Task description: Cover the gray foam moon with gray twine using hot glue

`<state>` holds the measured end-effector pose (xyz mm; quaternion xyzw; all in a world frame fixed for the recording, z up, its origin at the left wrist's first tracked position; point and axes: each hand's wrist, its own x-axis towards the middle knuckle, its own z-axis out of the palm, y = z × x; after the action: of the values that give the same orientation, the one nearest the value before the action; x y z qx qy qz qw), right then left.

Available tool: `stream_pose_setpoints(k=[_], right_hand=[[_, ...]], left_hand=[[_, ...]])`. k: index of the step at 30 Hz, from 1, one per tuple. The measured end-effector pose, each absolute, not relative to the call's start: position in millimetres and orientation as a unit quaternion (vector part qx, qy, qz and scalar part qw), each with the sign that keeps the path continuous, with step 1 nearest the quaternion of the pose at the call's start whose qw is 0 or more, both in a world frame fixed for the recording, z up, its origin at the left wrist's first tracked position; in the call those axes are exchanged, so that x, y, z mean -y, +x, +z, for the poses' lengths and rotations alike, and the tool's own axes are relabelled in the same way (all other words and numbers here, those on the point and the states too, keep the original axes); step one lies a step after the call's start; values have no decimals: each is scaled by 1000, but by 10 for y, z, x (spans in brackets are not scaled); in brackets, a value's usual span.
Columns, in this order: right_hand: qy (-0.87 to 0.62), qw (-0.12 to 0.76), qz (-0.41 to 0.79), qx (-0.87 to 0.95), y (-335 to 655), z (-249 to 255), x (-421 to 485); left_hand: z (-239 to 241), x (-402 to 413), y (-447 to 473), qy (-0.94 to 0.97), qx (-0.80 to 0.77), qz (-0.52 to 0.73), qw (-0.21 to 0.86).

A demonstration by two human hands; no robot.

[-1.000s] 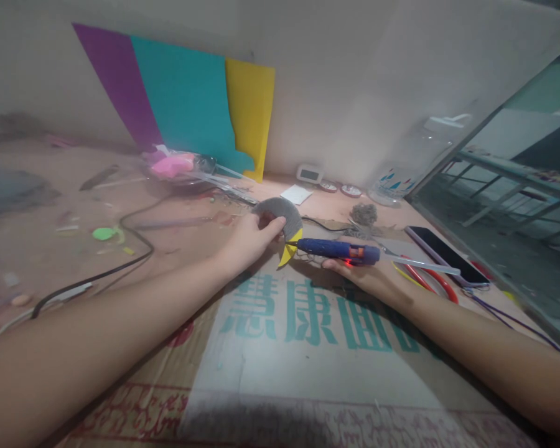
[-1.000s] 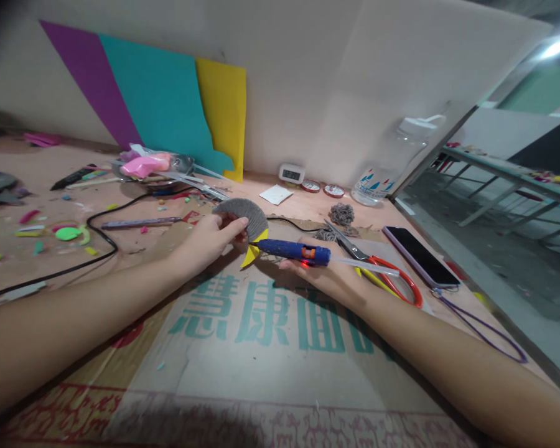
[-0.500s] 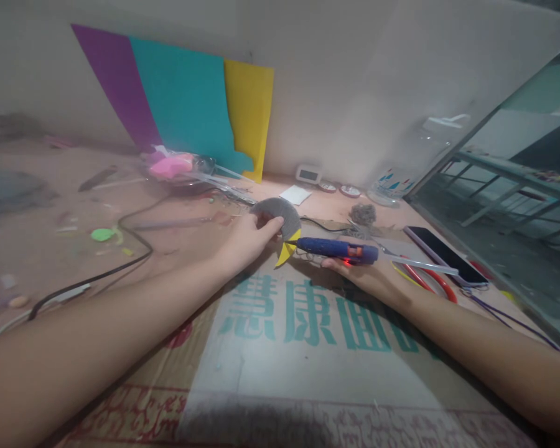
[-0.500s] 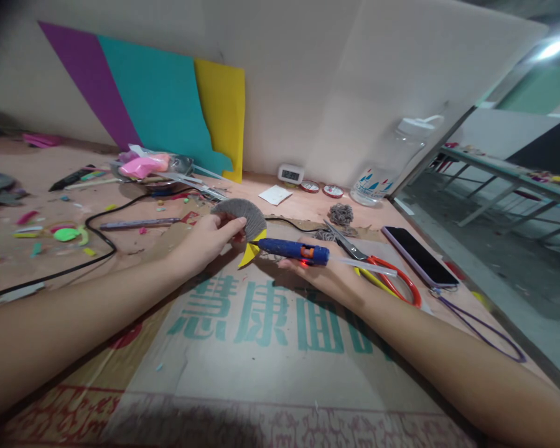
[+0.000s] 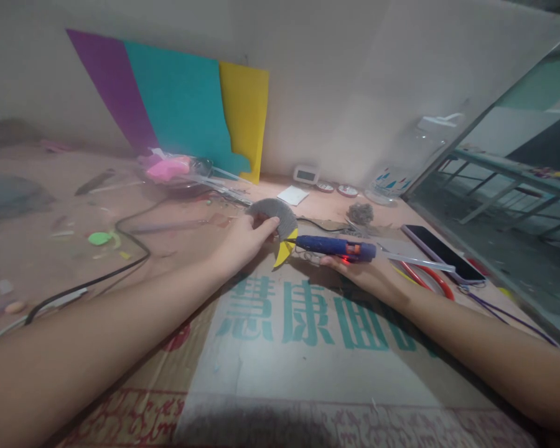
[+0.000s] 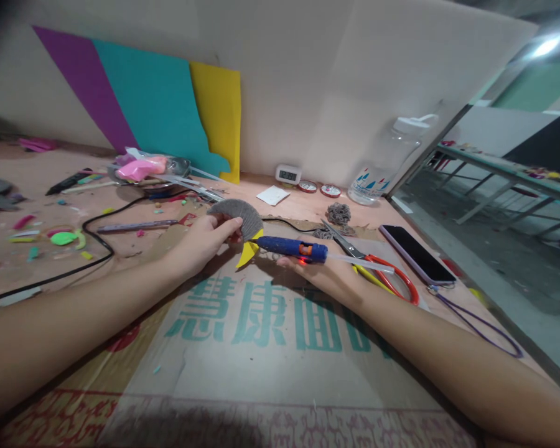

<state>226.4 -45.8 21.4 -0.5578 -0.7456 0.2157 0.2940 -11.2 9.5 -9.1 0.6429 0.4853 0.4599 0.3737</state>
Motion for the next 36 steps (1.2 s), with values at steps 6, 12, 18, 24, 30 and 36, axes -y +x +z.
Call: stream_pose_setpoints(k=[6, 12, 18, 24, 30, 36], right_hand=[[-562, 297, 241, 733, 2242, 245, 463], [-562, 321, 272, 712, 2195, 282, 461], [-563, 338, 267, 705, 2182, 281, 461], [-608, 311, 228, 694, 2209, 281, 470], [-622, 311, 200, 690, 2245, 265, 455], [-567, 349, 248, 704, 2169, 334, 467]], left_hand=[[-80, -86, -120, 631, -482, 464, 392], [-142, -117, -127, 629, -476, 468, 399], [-147, -132, -121, 616, -467, 477, 417], [-137, -125, -116, 610, -467, 481, 422], [-104, -94, -113, 599, -468, 479, 439], [-91, -84, -114, 602, -477, 478, 425]])
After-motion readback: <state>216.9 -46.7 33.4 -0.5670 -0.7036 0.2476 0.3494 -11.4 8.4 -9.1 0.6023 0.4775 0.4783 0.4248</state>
